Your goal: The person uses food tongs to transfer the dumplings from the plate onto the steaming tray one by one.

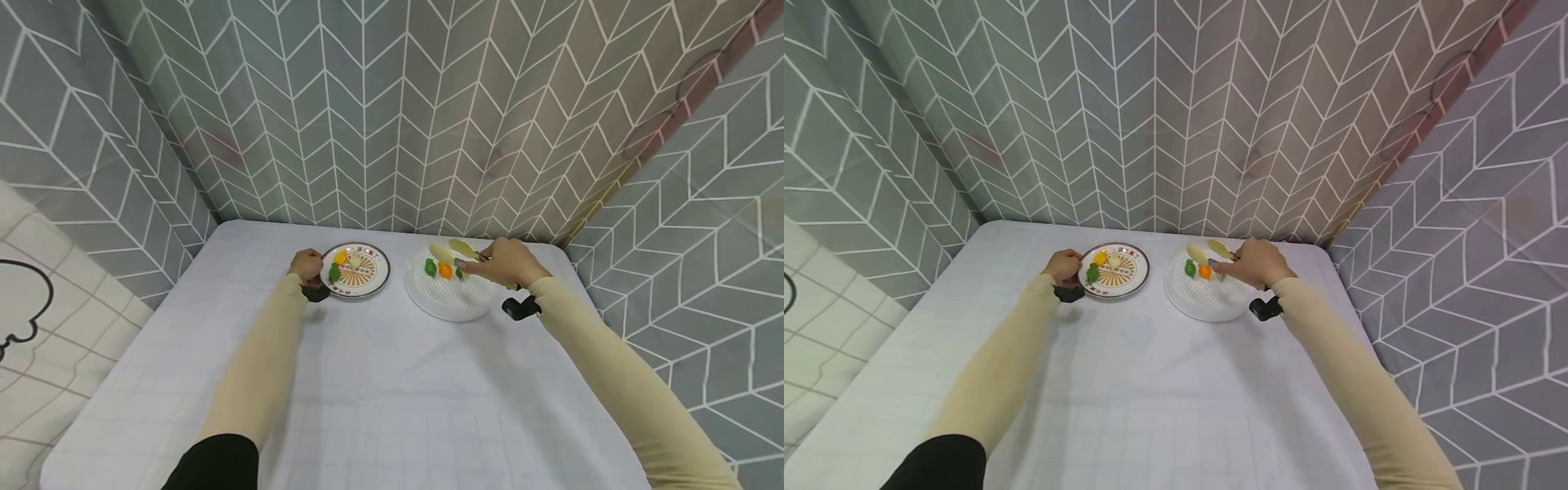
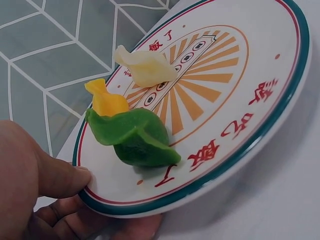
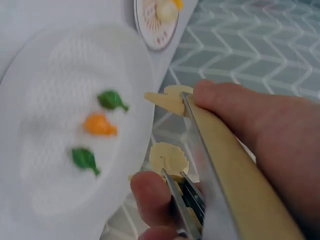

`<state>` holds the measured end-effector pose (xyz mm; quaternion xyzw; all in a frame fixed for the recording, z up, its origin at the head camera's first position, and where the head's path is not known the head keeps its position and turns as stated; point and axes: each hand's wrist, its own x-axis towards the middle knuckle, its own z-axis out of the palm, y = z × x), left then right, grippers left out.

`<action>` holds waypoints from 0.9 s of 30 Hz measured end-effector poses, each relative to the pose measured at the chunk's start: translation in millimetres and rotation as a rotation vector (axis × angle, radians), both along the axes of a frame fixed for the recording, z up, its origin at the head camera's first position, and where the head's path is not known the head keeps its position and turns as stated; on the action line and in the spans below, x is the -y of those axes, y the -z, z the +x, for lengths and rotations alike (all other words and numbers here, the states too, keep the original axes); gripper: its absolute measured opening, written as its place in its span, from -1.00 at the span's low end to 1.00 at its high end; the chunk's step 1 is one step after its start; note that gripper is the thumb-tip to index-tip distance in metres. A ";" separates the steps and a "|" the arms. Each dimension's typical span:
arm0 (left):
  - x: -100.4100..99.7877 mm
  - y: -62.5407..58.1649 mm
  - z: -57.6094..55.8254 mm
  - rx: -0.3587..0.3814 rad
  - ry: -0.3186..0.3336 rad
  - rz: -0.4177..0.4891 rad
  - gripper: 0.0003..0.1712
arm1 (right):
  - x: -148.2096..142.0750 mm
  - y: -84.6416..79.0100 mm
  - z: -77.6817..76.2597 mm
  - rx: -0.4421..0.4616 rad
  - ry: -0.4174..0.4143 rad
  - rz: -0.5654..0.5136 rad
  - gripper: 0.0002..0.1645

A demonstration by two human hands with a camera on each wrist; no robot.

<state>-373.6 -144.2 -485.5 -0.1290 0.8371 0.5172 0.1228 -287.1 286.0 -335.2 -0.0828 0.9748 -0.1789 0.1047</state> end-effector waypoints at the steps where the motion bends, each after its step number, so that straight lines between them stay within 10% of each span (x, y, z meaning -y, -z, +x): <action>1: -1.0 1.2 1.0 0.001 -0.001 0.000 -0.46 | 6.0 2.3 1.0 0.000 -0.004 -0.006 -0.33; 27: -1.6 3.2 1.2 -0.010 -0.020 0.012 -0.48 | 133.7 62.6 -5.8 0.012 -0.182 -0.034 -0.36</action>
